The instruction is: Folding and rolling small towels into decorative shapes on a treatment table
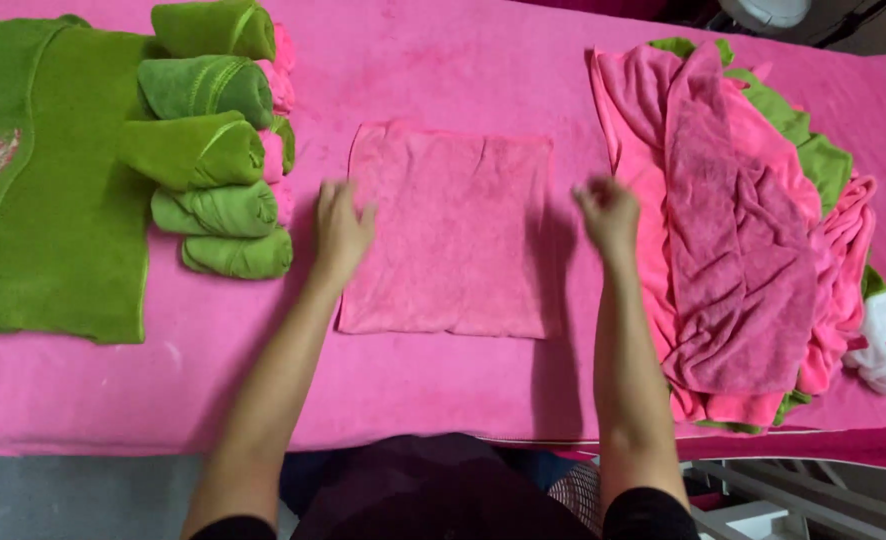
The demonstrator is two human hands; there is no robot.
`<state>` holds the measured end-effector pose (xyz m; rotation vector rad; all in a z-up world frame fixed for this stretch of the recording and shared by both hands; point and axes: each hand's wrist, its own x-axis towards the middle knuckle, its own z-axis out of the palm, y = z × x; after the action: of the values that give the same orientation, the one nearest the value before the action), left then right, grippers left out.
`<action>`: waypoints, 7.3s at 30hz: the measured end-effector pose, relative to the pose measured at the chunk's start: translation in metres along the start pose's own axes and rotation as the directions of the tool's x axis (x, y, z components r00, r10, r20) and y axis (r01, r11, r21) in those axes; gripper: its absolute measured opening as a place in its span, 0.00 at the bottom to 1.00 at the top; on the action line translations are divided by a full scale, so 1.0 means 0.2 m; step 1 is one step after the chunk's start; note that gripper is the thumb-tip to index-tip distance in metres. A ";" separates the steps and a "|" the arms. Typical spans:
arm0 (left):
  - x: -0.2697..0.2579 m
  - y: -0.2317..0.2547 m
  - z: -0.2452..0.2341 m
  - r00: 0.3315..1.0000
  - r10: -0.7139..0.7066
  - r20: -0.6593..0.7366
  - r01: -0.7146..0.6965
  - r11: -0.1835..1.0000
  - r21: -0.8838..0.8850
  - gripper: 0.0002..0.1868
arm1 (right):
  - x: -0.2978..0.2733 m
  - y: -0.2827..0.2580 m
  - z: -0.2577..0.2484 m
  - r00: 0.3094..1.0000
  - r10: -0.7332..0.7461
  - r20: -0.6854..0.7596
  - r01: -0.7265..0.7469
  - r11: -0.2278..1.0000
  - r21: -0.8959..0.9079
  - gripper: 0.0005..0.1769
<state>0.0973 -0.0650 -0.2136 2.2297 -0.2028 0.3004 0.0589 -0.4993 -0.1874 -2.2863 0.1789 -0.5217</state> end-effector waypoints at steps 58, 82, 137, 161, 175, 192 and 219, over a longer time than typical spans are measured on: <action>-0.82 -0.17 -0.30 0.880 0.460 0.113 -0.467 0.883 0.039 0.16 | -1.09 -0.01 -0.06 0.981 -0.192 -0.035 0.168 0.923 -0.346 0.18; 0.14 0.43 -0.36 0.934 0.081 -0.348 -0.163 0.963 -0.215 0.08 | -0.04 -0.66 -0.48 0.953 -0.204 -0.222 0.217 0.976 0.034 0.06; -0.58 0.09 0.26 0.919 -0.349 0.185 0.377 0.915 -0.147 0.19 | -0.96 -0.02 0.28 0.836 0.538 0.106 -0.542 0.785 0.300 0.18; -0.39 -0.09 0.29 0.703 -0.289 0.649 0.651 -0.104 -0.752 0.14 | -1.03 0.16 0.05 0.678 0.572 0.461 -0.481 -0.128 0.867 0.13; -0.70 -0.12 -0.14 0.731 -0.108 0.674 0.532 0.709 -0.463 0.09 | -1.09 0.15 -0.09 0.826 0.512 0.235 -0.556 0.677 0.482 0.18; -0.94 -0.11 -0.22 0.682 -0.287 0.673 0.685 0.572 -0.451 0.11 | -1.07 0.10 -0.21 0.816 0.247 0.523 -0.439 0.852 0.283 0.07; -0.91 -0.28 -0.14 0.745 -0.444 0.498 0.667 0.532 -0.522 0.14 | -1.01 0.01 -0.12 0.750 0.634 0.189 -0.585 0.503 0.636 0.16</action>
<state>-0.0681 -0.0016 -0.2903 1.4602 0.2399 -0.4452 -0.1340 -0.4604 -0.2370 -1.3476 0.7019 -0.2159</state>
